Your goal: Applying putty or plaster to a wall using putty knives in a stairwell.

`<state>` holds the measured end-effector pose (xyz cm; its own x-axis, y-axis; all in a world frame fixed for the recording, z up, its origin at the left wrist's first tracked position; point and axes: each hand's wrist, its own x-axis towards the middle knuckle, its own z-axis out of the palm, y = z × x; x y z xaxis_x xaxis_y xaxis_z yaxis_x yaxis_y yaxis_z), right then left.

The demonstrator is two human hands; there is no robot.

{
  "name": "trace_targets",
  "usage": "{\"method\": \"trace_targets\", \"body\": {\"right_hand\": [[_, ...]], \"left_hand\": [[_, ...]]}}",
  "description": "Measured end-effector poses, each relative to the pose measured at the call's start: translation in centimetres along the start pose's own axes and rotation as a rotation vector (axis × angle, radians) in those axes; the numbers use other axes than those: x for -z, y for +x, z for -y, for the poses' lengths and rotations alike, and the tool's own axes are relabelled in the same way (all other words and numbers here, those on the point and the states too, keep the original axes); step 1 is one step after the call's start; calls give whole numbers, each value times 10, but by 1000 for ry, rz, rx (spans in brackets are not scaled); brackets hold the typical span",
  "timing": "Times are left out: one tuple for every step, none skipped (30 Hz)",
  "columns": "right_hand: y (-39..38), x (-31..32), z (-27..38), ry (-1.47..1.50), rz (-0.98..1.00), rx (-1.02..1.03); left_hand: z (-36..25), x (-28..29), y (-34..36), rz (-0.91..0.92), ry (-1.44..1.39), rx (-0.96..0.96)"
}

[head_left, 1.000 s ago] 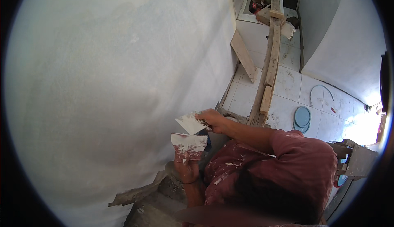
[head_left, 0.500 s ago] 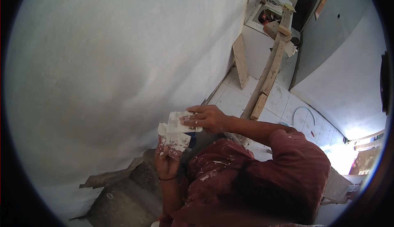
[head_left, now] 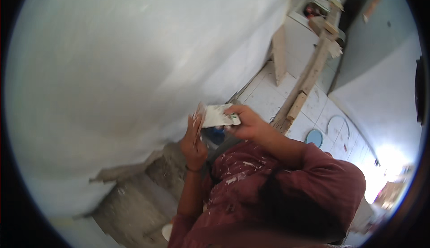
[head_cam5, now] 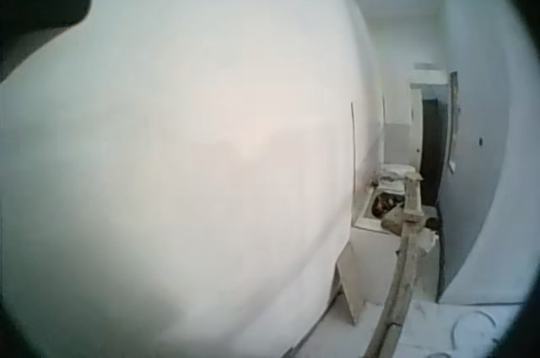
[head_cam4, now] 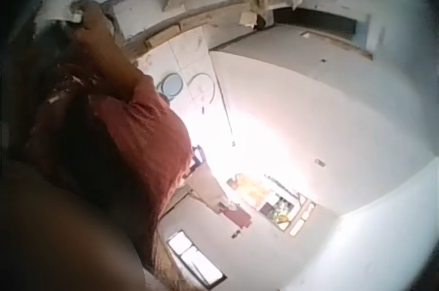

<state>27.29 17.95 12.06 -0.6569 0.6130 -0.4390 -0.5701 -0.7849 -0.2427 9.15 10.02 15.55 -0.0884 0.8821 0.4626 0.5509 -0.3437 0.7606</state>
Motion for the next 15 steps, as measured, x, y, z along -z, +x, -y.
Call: {"method": "trace_targets", "body": {"right_hand": [[5,0,-1,40,22,-18],[6,2,2,61,33,25],[8,5,4,57,48,-11],[8,6,8,50,64,-54],[7,7,15,73,75,-17],[6,9,21,123,152,-30],[2,12,29,168,228,-51],[-2,12,40,176,238,-38],[-4,13,54,113,166,131],[-5,16,69,60,87,299],[1,40,91,48,16,387],[4,68,114,36,-54,461],[-2,86,139,11,-106,507],[-8,109,163,-2,-165,551],[-8,136,185,-18,-215,604]], "left_hand": [[2,-2,-3,42,-17,-39],[3,2,-10,37,37,-16],[7,6,-14,35,90,1],[12,10,-16,67,86,-33],[18,14,-15,191,173,-163],[26,18,-20,300,262,-284],[35,21,-33,312,264,-301],[46,24,-50,339,242,-205],[56,26,-62,366,222,-112],[50,33,-66,248,279,33],[44,43,-70,138,335,169],[64,67,-100,-11,391,304],[83,88,-126,-170,442,440],[66,89,-134,-363,393,487],[45,86,-136,-557,337,528]]}}
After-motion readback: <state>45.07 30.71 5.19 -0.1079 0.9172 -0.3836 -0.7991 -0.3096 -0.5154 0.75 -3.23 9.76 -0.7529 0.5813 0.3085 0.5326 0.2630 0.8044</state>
